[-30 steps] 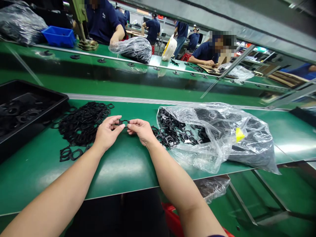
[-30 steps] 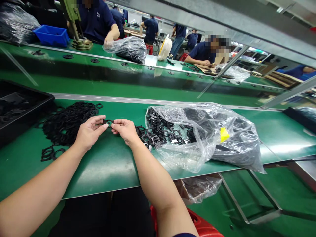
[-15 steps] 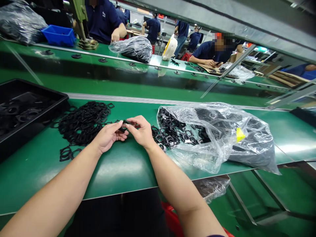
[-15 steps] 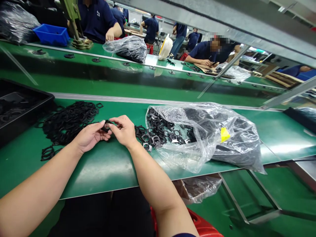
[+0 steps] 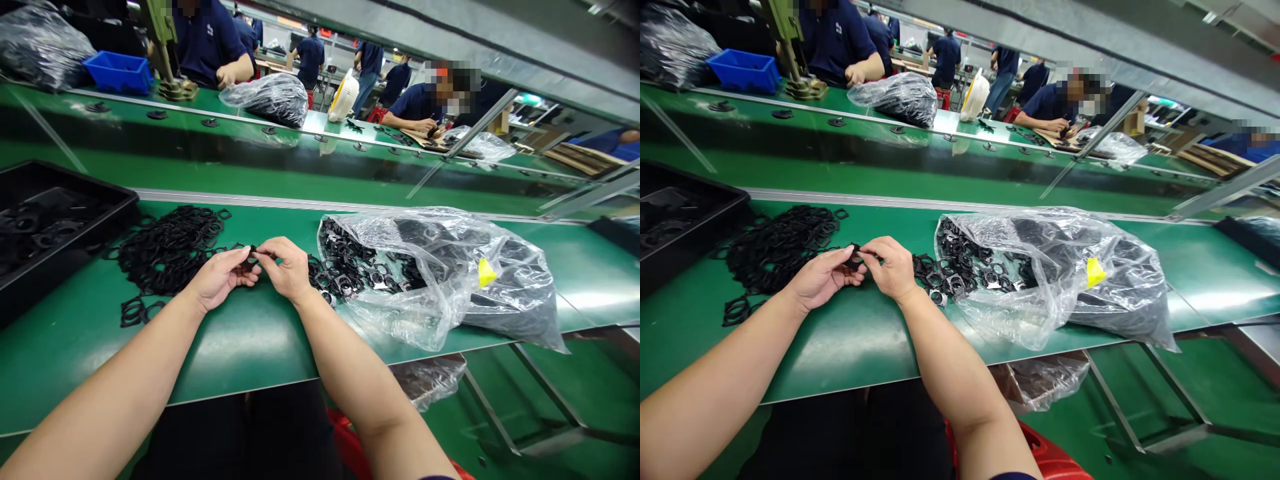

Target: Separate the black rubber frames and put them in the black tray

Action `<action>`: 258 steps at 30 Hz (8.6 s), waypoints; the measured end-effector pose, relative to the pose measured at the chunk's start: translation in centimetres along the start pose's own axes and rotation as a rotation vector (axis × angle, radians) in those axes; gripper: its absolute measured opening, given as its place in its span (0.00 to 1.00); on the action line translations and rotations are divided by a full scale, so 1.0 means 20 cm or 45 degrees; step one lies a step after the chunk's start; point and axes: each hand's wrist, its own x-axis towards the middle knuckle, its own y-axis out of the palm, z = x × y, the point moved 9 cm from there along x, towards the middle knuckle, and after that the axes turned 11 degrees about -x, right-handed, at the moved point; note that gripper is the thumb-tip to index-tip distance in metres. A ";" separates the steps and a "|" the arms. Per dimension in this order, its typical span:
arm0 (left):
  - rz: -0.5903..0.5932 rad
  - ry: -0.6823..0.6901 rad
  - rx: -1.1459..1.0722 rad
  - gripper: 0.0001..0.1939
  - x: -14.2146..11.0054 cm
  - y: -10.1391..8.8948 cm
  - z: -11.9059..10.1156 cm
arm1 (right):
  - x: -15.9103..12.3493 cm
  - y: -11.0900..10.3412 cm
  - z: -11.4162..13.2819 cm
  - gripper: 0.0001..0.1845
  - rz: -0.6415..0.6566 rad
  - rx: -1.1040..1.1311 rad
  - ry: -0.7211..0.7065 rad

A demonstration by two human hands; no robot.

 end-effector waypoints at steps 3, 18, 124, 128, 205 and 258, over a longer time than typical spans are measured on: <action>0.002 0.011 0.018 0.16 0.00 0.00 0.00 | 0.00 0.01 0.00 0.06 0.044 -0.009 -0.001; 0.025 0.048 0.115 0.16 0.01 -0.02 0.00 | -0.05 0.12 -0.17 0.12 0.224 0.344 0.503; -0.104 0.618 0.501 0.19 0.00 -0.04 -0.15 | -0.01 -0.01 -0.05 0.02 -0.056 0.090 0.086; -0.100 0.650 0.591 0.19 0.00 -0.04 -0.16 | 0.00 0.00 -0.06 0.02 -0.022 0.137 0.135; -0.153 0.756 0.784 0.18 -0.02 -0.02 -0.17 | -0.08 0.13 -0.22 0.09 0.152 0.292 0.647; -0.317 0.361 0.643 0.16 0.00 -0.12 -0.16 | -0.16 0.23 -0.31 0.17 0.458 0.784 1.101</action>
